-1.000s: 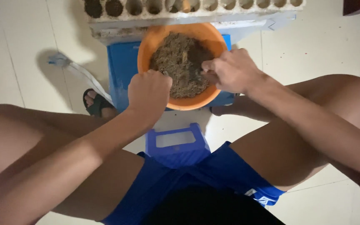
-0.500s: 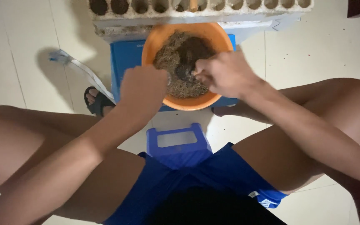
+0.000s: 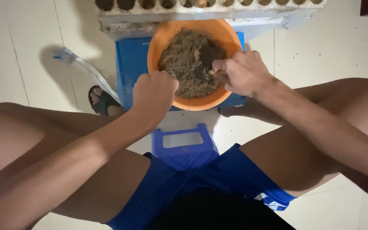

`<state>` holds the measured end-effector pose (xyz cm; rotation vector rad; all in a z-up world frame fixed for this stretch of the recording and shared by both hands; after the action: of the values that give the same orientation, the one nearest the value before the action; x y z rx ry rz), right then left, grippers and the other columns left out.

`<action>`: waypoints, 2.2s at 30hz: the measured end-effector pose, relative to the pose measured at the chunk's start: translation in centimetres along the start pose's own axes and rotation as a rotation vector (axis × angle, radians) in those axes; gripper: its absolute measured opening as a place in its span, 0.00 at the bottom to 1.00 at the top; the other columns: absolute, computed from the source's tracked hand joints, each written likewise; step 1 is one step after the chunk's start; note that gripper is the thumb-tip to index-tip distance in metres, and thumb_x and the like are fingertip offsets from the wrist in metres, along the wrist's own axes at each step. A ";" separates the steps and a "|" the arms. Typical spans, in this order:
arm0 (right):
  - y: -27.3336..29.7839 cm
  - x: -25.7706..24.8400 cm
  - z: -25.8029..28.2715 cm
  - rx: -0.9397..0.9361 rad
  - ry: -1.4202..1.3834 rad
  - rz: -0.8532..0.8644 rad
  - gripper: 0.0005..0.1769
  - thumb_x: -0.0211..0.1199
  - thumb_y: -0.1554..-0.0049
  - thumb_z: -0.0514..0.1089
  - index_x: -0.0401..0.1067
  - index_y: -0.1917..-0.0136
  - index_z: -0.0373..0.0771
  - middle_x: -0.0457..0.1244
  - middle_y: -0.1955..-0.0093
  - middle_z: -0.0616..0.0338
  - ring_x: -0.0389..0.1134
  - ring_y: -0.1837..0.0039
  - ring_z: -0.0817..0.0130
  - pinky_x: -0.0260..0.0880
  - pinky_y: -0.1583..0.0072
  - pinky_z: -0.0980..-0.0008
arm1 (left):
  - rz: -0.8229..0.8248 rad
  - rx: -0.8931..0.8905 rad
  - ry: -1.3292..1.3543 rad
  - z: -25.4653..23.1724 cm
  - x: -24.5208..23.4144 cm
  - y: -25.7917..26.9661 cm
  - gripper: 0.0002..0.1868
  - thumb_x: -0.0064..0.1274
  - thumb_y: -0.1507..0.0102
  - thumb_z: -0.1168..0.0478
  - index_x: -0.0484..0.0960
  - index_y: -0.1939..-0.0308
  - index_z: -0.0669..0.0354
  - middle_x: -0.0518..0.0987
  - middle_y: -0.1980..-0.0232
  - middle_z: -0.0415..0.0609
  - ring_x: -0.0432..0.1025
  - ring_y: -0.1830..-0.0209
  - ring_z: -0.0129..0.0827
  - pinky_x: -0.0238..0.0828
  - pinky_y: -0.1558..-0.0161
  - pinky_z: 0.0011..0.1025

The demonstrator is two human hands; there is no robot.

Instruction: Mixing potting soil in an orange bowl and manually filling the individual cells of a seedling plug tray using a small tool.

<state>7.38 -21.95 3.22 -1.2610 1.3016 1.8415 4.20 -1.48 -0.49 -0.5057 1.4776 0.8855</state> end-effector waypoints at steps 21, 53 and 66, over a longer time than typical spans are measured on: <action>-2.5 -0.9 -2.2 0.026 0.099 -0.109 0.14 0.53 0.30 0.53 0.68 0.58 0.50 0.62 0.73 0.58 0.67 0.66 0.53 0.66 0.63 0.56 | -0.204 -0.115 0.173 -0.2 -0.7 -6.4 0.23 0.54 0.48 0.79 0.63 0.86 0.48 0.60 0.87 0.41 0.54 0.89 0.32 0.51 0.85 0.31; -2.8 -1.7 -0.9 0.130 0.003 -0.006 0.04 0.62 0.37 0.47 0.72 0.55 0.49 0.63 0.71 0.63 0.67 0.66 0.60 0.70 0.62 0.59 | -0.066 -0.259 0.103 3.9 -1.3 -6.8 0.23 0.55 0.45 0.78 0.64 0.82 0.46 0.56 0.82 0.37 0.52 0.85 0.29 0.52 0.81 0.30; -3.0 -2.6 -1.6 0.489 0.069 -0.067 0.23 0.48 0.29 0.60 0.72 0.40 0.40 0.70 0.52 0.43 0.72 0.50 0.38 0.69 0.51 0.45 | 0.228 -0.412 0.060 5.1 -5.0 -3.6 0.14 0.50 0.34 0.69 0.78 0.72 0.46 0.75 0.74 0.40 0.72 0.74 0.40 0.66 0.69 0.37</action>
<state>11.53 -22.09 4.26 -1.0879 1.6009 1.3281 10.82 -0.71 3.91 -0.6771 1.4280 1.3799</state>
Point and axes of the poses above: each hand's wrist, its own y-axis away from the middle knuckle, its own x-axis out of the palm, z = x × y, the point moved 6 cm from there along -y, towards the middle knuckle
